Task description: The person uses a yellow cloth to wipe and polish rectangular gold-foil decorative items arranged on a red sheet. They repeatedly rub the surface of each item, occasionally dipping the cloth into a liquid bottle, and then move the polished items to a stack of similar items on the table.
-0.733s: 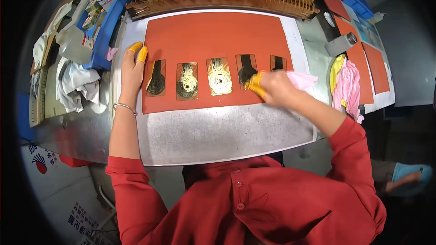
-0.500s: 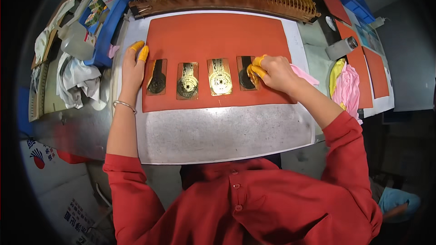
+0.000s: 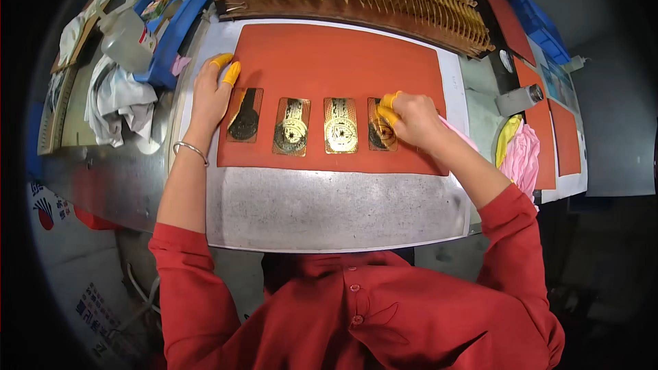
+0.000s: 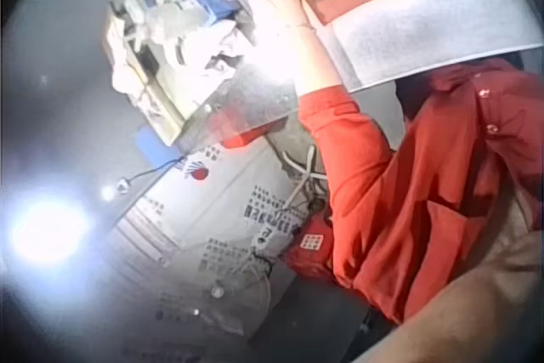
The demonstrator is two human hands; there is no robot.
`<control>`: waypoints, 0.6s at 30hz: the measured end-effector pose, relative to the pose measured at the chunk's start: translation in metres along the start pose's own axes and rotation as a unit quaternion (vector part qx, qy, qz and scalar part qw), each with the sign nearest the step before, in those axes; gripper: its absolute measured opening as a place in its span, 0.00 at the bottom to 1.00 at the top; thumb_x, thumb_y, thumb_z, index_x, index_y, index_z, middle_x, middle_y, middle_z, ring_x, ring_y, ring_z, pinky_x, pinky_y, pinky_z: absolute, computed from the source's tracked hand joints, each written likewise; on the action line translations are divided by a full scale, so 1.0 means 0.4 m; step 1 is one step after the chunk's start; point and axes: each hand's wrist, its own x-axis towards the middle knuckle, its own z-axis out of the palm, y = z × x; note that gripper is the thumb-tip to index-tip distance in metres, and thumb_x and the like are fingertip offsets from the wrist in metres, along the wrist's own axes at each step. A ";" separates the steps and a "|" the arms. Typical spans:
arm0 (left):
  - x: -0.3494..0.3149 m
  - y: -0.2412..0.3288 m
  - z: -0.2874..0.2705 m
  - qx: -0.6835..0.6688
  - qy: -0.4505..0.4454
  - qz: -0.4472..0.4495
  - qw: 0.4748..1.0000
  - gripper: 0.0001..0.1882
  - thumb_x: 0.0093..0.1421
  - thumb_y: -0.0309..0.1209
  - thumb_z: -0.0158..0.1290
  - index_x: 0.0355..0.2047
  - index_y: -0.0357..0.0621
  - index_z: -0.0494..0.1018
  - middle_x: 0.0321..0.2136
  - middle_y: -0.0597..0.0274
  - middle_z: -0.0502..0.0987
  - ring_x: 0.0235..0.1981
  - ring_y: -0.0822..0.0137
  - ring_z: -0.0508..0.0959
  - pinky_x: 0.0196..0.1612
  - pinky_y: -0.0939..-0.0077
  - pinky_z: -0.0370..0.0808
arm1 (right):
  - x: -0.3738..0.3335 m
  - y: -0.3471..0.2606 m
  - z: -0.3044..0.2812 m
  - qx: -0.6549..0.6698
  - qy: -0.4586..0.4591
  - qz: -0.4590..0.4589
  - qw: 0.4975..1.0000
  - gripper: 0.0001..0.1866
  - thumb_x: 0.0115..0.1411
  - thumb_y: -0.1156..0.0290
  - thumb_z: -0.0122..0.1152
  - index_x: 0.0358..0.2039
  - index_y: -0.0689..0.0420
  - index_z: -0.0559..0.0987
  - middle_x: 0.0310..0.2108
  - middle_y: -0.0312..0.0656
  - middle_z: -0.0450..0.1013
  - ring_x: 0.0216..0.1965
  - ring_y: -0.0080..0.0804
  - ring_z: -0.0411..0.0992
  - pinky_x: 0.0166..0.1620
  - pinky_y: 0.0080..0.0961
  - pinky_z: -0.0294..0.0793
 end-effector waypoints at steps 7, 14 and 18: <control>-0.018 -0.019 -0.008 -0.019 0.015 0.002 1.000 0.15 0.57 0.31 0.49 0.40 0.33 0.71 0.43 0.46 0.71 0.48 0.51 0.69 0.52 0.67 0.63 | 0.032 -0.026 -0.023 0.036 0.005 0.032 0.999 0.05 0.51 0.70 0.56 0.28 0.55 0.77 0.26 0.47 0.74 0.29 0.48 0.72 0.32 0.41 0.71; -0.013 -0.020 -0.002 -0.021 0.027 0.002 0.999 0.14 0.56 0.31 0.49 0.40 0.33 0.71 0.41 0.47 0.72 0.46 0.51 0.70 0.50 0.66 0.65 | 0.057 0.002 -0.020 0.029 0.017 0.052 0.998 0.07 0.53 0.70 0.56 0.28 0.60 0.77 0.23 0.50 0.73 0.25 0.47 0.72 0.29 0.37 0.71; -0.004 -0.014 -0.001 -0.018 0.027 0.003 0.999 0.14 0.57 0.30 0.49 0.40 0.32 0.71 0.40 0.48 0.73 0.45 0.52 0.71 0.49 0.68 0.65 | 0.064 -0.012 -0.035 0.057 0.019 0.087 0.994 0.07 0.52 0.70 0.57 0.28 0.59 0.77 0.23 0.49 0.72 0.26 0.47 0.72 0.29 0.37 0.70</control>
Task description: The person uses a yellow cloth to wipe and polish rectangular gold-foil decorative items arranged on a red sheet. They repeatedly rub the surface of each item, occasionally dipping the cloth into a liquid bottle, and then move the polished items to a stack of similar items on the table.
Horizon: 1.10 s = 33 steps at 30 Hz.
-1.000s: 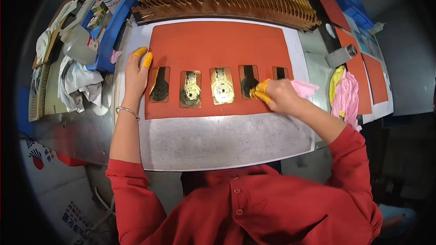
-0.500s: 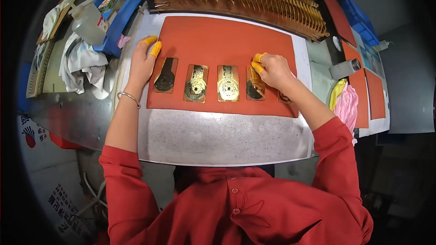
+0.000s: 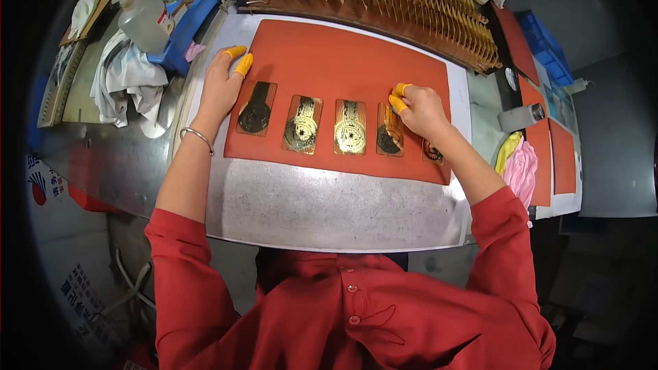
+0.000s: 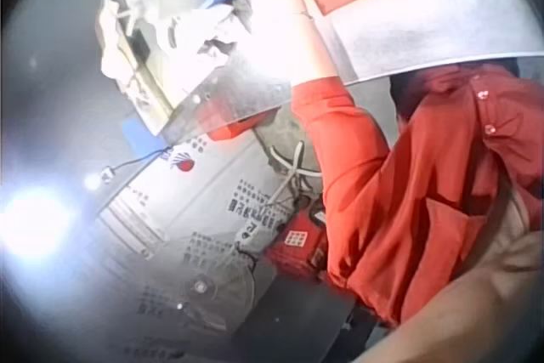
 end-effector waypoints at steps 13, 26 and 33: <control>-0.004 -0.002 0.004 -0.024 -0.013 -0.024 0.999 0.13 0.56 0.26 0.47 0.40 0.33 0.71 0.40 0.49 0.73 0.44 0.54 0.72 0.49 0.70 0.66 | 0.010 -0.004 0.006 -0.033 -0.029 -0.122 0.992 0.06 0.50 0.69 0.57 0.28 0.56 0.75 0.25 0.47 0.72 0.26 0.47 0.71 0.31 0.39 0.71; -0.007 -0.026 0.004 -0.005 -0.011 -0.026 1.000 0.13 0.57 0.27 0.46 0.41 0.33 0.71 0.41 0.49 0.72 0.45 0.54 0.72 0.49 0.71 0.66 | -0.087 0.038 -0.024 0.001 -0.078 -0.255 0.964 0.06 0.50 0.69 0.59 0.26 0.56 0.76 0.21 0.43 0.70 0.22 0.43 0.70 0.26 0.35 0.69; -0.009 -0.001 0.009 -0.049 -0.030 -0.064 0.996 0.13 0.58 0.28 0.47 0.41 0.33 0.71 0.40 0.50 0.73 0.44 0.57 0.72 0.48 0.72 0.66 | -0.048 0.070 -0.028 -0.006 -0.053 -0.215 0.975 0.04 0.48 0.71 0.60 0.25 0.55 0.75 0.21 0.42 0.71 0.21 0.41 0.71 0.25 0.36 0.70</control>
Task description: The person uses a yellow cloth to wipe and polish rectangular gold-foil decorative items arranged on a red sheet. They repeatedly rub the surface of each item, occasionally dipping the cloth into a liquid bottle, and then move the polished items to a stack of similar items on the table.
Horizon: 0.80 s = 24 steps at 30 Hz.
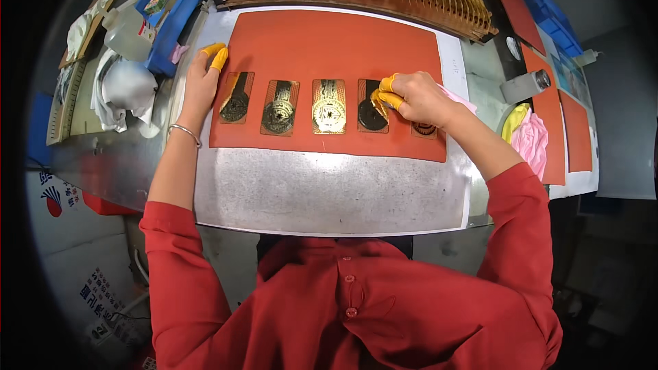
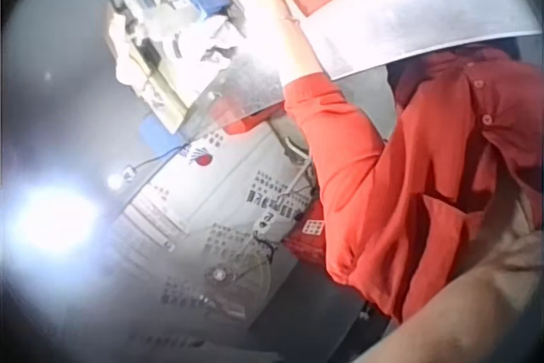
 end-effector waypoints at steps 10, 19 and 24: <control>0.007 0.017 -0.008 -0.112 -0.019 -0.028 0.993 0.15 0.58 0.27 0.48 0.43 0.32 0.70 0.40 0.53 0.74 0.44 0.64 0.72 0.49 0.77 0.65 | 0.100 -0.028 0.020 0.002 0.017 0.012 1.000 0.05 0.51 0.68 0.55 0.22 0.55 0.74 0.23 0.45 0.72 0.24 0.46 0.71 0.27 0.39 0.69; 0.012 -0.004 -0.012 -0.111 -0.012 -0.024 0.993 0.13 0.58 0.28 0.47 0.41 0.32 0.71 0.40 0.52 0.74 0.42 0.64 0.74 0.47 0.75 0.67 | 0.095 -0.045 -0.009 0.001 -0.065 0.045 0.997 0.05 0.45 0.72 0.55 0.25 0.54 0.74 0.26 0.44 0.73 0.29 0.45 0.72 0.31 0.41 0.69; -0.005 -0.031 -0.023 -0.052 -0.002 -0.012 0.999 0.13 0.58 0.27 0.46 0.41 0.31 0.71 0.39 0.52 0.74 0.42 0.64 0.73 0.46 0.76 0.67 | -0.007 -0.125 0.038 0.055 -0.122 -0.101 0.986 0.02 0.46 0.73 0.54 0.21 0.56 0.73 0.20 0.43 0.70 0.24 0.43 0.71 0.28 0.41 0.68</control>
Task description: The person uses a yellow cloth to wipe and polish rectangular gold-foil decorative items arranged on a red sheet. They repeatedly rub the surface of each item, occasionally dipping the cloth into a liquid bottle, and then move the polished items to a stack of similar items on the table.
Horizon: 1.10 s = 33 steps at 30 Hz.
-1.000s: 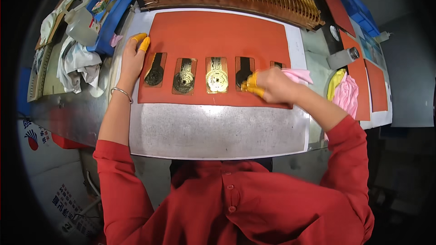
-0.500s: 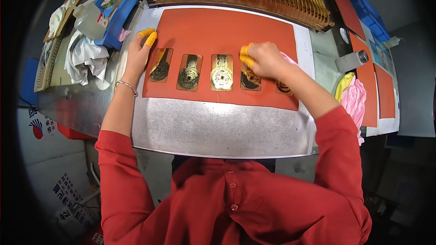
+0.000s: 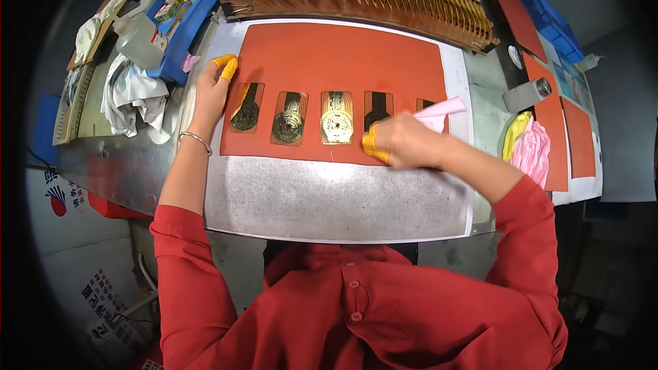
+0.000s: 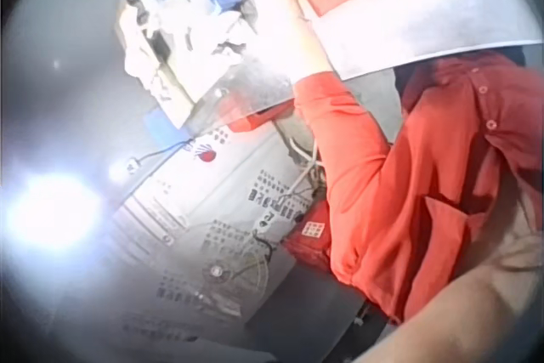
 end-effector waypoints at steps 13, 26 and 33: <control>-0.019 0.036 0.005 -0.032 -0.002 -0.024 0.999 0.13 0.59 0.28 0.48 0.42 0.33 0.71 0.38 0.56 0.75 0.42 0.68 0.73 0.46 0.78 0.67 | -0.045 0.059 -0.007 -0.047 0.053 0.053 0.996 0.03 0.48 0.71 0.55 0.22 0.57 0.74 0.20 0.44 0.70 0.23 0.45 0.71 0.28 0.41 0.69; 0.014 0.022 0.012 -0.079 -0.007 -0.007 0.997 0.15 0.56 0.29 0.51 0.42 0.33 0.71 0.41 0.52 0.74 0.46 0.62 0.72 0.50 0.74 0.65 | 0.068 0.120 -0.059 -0.039 0.146 0.195 0.969 0.05 0.47 0.70 0.55 0.22 0.58 0.75 0.24 0.47 0.72 0.24 0.47 0.71 0.30 0.42 0.70; -0.011 0.023 -0.001 -0.087 0.059 0.020 0.994 0.17 0.56 0.29 0.52 0.44 0.33 0.69 0.43 0.51 0.72 0.47 0.60 0.70 0.52 0.73 0.64 | -0.022 -0.097 -0.035 -0.008 -0.031 0.121 0.992 0.08 0.54 0.66 0.53 0.28 0.57 0.75 0.24 0.46 0.72 0.23 0.46 0.71 0.27 0.39 0.69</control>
